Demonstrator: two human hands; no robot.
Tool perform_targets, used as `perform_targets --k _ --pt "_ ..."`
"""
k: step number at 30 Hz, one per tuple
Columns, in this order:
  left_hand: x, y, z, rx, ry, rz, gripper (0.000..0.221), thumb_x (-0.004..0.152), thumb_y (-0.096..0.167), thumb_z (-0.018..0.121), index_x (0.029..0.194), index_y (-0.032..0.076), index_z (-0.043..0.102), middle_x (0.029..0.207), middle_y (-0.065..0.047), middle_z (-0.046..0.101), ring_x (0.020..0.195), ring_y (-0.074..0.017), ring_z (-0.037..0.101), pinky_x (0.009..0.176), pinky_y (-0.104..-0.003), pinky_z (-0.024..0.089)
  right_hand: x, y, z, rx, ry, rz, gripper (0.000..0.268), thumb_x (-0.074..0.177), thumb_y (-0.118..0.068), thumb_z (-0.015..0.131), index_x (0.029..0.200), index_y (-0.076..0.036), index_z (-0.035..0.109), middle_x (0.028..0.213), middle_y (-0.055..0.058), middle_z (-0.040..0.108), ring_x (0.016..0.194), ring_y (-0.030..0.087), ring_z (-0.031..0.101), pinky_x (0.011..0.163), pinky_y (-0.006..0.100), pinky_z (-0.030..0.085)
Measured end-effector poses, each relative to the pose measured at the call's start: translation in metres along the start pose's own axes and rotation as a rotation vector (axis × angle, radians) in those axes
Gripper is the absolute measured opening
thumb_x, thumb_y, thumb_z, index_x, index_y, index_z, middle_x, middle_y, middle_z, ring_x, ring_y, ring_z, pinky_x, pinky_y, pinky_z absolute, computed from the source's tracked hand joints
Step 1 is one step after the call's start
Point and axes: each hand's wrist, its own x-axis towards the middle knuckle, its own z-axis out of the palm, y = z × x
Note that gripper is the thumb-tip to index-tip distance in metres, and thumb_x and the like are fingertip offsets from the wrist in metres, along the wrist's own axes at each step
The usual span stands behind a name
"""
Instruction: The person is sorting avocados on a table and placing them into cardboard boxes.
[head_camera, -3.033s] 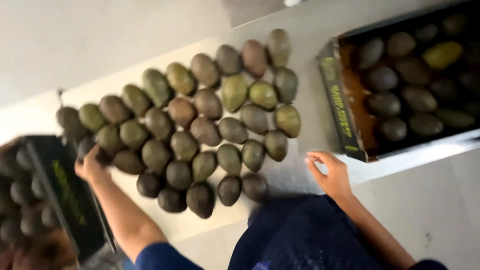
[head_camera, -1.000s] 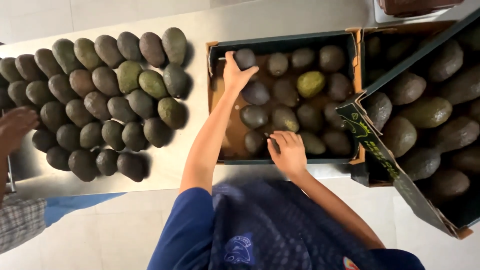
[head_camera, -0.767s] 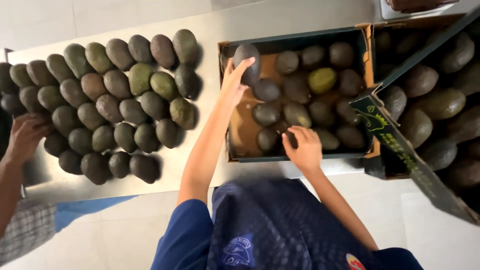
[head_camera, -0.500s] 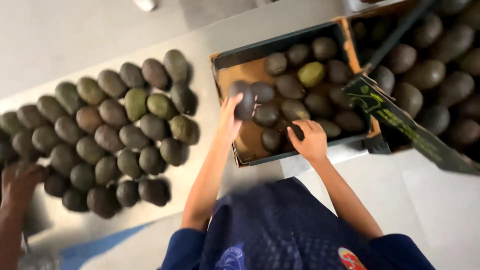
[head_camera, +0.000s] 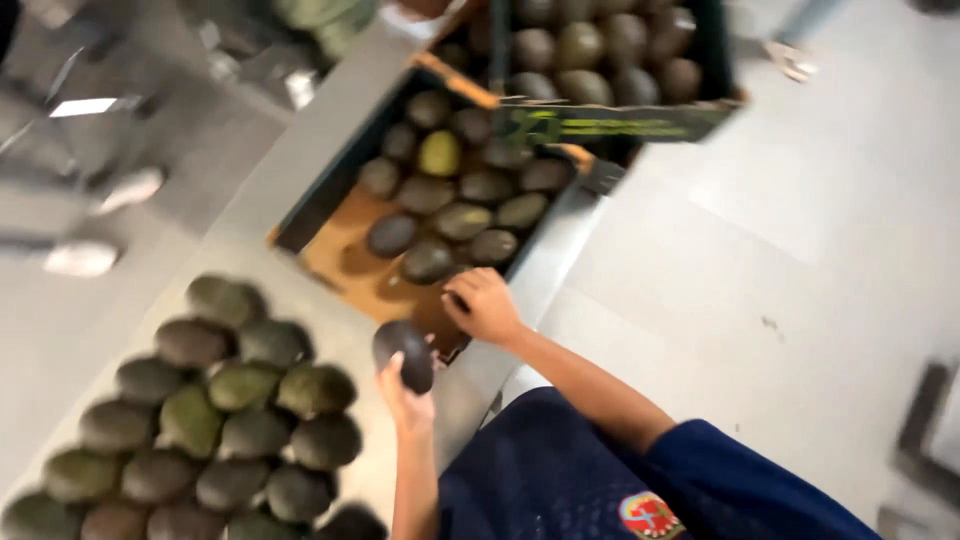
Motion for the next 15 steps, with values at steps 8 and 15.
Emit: perform_targets --k 8,15 --pt "-0.006 -0.021 -0.055 -0.03 -0.022 -0.123 0.069 0.086 0.042 0.06 0.14 0.001 0.052 0.114 -0.023 0.07 0.09 -0.0299 0.069 0.073 -0.037 0.054 -0.007 0.006 -0.011 -0.055 -0.006 -0.024 0.011 0.086 -0.013 0.075 0.089 -0.009 0.065 0.093 0.008 0.068 0.088 0.03 0.064 0.078 0.042 0.049" --pt "-0.015 -0.004 -0.048 -0.063 -0.044 -0.128 0.071 0.085 0.036 0.065 0.144 0.001 0.05 0.125 -0.026 0.065 0.099 -0.0332 0.07 0.082 -0.04 0.058 -0.005 0.01 -0.01 -0.012 -0.013 -0.072 0.01 0.085 -0.013 0.075 0.086 -0.008 0.067 0.095 0.008 0.068 0.089 0.03 0.064 0.079 0.042 0.049"
